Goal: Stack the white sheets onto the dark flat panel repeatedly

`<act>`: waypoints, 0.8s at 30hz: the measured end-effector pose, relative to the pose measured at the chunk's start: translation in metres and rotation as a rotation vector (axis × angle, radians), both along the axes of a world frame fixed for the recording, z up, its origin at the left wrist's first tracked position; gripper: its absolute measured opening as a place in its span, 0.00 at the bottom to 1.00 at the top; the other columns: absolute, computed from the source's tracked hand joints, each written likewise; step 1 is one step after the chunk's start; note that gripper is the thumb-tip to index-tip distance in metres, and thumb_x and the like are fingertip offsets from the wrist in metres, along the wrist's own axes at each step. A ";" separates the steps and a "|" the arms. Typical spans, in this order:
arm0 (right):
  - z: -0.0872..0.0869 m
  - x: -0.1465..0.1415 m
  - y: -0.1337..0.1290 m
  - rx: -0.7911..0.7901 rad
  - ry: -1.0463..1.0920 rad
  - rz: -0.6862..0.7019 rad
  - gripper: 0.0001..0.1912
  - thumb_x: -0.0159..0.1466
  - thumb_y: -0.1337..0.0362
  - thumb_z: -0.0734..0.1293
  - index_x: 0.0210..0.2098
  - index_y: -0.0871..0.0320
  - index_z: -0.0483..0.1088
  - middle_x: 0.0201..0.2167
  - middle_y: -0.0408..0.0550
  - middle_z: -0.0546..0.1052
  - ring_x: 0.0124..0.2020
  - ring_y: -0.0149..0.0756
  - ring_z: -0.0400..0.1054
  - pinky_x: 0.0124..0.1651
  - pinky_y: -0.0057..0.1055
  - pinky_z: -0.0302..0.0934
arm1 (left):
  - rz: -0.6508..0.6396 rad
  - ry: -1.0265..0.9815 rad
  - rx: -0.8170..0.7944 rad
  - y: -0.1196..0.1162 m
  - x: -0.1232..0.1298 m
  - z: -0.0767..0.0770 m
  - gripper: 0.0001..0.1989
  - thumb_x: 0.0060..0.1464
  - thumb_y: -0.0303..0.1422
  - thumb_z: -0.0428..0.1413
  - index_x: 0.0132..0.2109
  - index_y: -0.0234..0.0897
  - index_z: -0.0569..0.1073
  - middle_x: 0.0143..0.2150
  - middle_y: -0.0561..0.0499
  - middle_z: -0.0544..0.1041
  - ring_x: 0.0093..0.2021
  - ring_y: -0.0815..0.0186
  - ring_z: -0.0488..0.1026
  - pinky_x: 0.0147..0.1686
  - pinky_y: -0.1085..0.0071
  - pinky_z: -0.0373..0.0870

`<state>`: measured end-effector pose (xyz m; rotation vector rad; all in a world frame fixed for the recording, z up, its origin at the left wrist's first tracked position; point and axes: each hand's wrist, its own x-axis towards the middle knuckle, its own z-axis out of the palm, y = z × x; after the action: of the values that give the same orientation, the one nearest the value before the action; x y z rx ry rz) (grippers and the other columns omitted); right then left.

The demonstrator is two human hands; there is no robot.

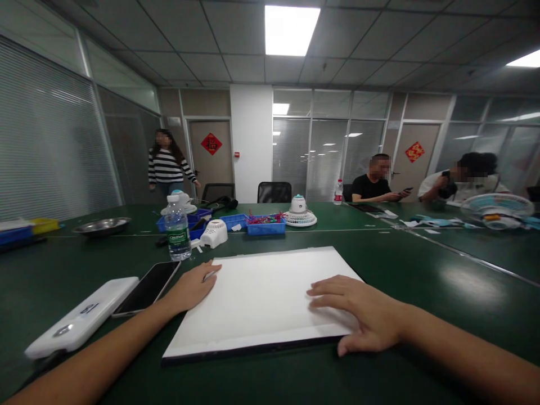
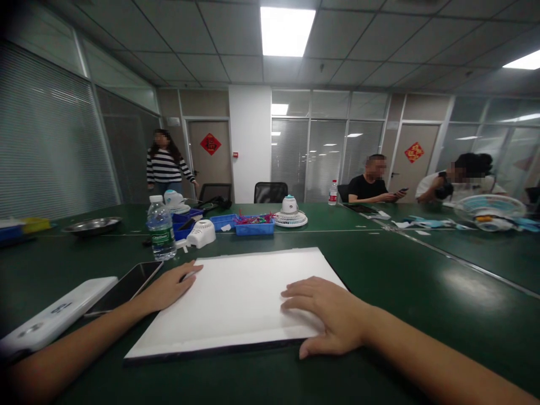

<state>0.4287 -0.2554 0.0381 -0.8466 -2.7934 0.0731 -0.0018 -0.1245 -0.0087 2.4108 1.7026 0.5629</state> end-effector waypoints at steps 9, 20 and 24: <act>-0.013 -0.016 -0.005 0.084 0.006 -0.045 0.29 0.63 0.48 0.68 0.59 0.54 0.68 0.61 0.56 0.69 0.62 0.49 0.63 0.62 0.50 0.56 | -0.021 0.048 -0.012 -0.001 0.003 0.001 0.31 0.58 0.45 0.44 0.63 0.35 0.70 0.69 0.44 0.64 0.68 0.52 0.60 0.67 0.57 0.54; 0.000 -0.038 -0.023 0.654 -0.093 0.300 0.10 0.68 0.67 0.63 0.47 0.57 0.74 0.52 0.51 0.78 0.47 0.38 0.73 0.46 0.37 0.67 | 0.023 -0.081 -0.076 0.006 -0.002 0.001 0.31 0.57 0.49 0.47 0.61 0.37 0.73 0.68 0.45 0.64 0.67 0.53 0.63 0.66 0.59 0.56; 0.008 -0.035 -0.027 0.807 -0.133 0.338 0.09 0.67 0.65 0.64 0.41 0.57 0.76 0.55 0.50 0.76 0.48 0.41 0.74 0.39 0.35 0.70 | 0.041 -0.254 -0.119 0.012 -0.007 0.005 0.30 0.57 0.50 0.46 0.59 0.38 0.75 0.63 0.47 0.72 0.63 0.52 0.68 0.64 0.58 0.60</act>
<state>0.3942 -0.2826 0.0466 -0.1815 -2.6566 -1.0052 -0.0087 -0.1126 -0.0040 2.1251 1.6313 0.7167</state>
